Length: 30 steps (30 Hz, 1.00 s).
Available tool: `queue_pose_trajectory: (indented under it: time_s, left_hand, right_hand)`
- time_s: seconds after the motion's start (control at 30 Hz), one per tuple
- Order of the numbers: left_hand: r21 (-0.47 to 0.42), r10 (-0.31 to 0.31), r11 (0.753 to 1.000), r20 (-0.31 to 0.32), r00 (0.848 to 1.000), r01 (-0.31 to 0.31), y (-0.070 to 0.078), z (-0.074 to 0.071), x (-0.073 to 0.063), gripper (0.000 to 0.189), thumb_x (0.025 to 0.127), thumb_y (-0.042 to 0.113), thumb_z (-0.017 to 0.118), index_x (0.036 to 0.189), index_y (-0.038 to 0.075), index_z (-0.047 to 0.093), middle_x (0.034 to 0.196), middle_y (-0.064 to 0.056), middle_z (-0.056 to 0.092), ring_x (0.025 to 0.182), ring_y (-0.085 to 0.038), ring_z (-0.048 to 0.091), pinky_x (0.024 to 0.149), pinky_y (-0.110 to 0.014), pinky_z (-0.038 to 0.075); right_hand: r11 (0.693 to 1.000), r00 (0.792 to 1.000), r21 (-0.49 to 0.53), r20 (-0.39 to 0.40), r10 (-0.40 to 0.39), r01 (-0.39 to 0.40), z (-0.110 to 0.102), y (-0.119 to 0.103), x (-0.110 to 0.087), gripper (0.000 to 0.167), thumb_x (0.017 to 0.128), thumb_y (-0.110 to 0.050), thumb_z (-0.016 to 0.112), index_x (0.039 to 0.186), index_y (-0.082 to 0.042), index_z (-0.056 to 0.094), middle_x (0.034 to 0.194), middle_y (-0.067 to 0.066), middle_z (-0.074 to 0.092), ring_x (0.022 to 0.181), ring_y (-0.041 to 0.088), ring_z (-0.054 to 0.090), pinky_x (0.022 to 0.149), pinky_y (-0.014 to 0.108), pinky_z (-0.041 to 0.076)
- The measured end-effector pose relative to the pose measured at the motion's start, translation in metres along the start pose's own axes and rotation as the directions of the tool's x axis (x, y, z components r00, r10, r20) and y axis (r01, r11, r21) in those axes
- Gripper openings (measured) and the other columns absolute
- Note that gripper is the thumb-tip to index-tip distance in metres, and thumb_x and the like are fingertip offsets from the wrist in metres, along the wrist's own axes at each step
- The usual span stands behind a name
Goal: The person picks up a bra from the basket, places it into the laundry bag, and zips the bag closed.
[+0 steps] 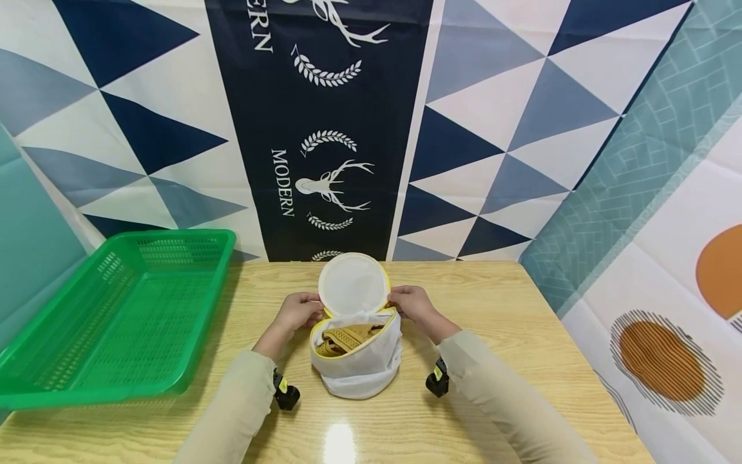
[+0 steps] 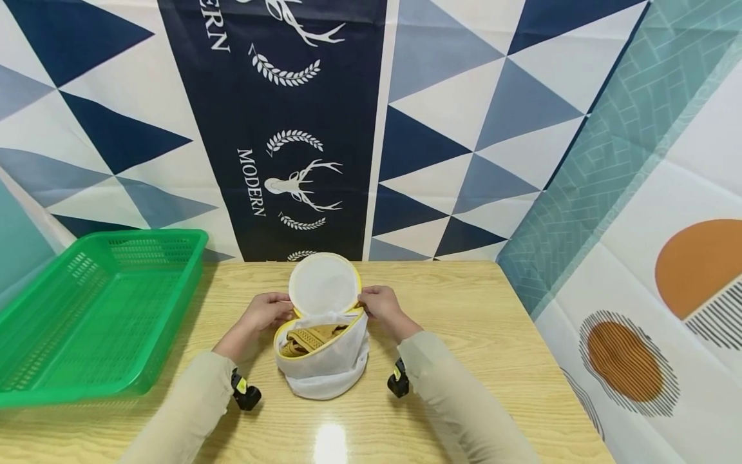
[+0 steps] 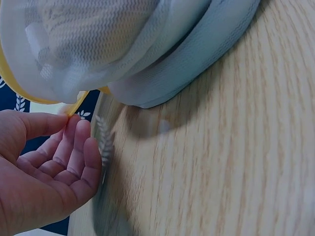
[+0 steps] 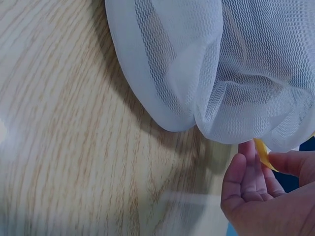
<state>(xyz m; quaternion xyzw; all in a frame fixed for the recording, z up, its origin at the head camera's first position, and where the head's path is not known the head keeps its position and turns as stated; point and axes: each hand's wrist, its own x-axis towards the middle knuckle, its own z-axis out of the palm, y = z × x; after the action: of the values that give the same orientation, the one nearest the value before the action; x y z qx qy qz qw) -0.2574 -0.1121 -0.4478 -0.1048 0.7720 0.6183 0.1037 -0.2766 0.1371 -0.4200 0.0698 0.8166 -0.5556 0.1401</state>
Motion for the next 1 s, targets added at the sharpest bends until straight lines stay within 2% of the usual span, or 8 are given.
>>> queue_pose_trajectory:
  time_s: [0.6, 1.0]
  left_hand:
    - [0.008, 0.011, 1.000, -0.002, 1.000, -0.011, 0.0010, -0.0017, -0.0014, 0.027, 0.090, 0.007, 0.056, 0.115, -0.003, 0.060, 0.091, -0.008, 0.064, 0.067, -0.008, 0.060, 0.067, -0.027, 0.055]
    - [-0.020, 0.033, 0.999, 0.003, 0.999, -0.033, 0.0012, -0.0036, -0.0040, 0.024, 0.089, 0.004, 0.056, 0.111, -0.006, 0.059, 0.085, -0.007, 0.063, 0.065, -0.008, 0.060, 0.064, -0.026, 0.055]
  right_hand:
    - [1.000, 1.000, -0.018, 0.007, -0.003, 0.003, -0.0031, 0.0022, -0.0006, 0.034, 0.095, -0.014, 0.053, 0.125, 0.001, 0.054, 0.105, 0.015, 0.066, 0.077, 0.012, 0.062, 0.071, 0.027, 0.054]
    - [1.000, 1.000, -0.016, 0.002, -0.024, 0.024, -0.0031, -0.0001, -0.0038, 0.031, 0.094, -0.013, 0.054, 0.122, 0.001, 0.055, 0.106, 0.018, 0.066, 0.083, 0.016, 0.065, 0.075, 0.030, 0.055]
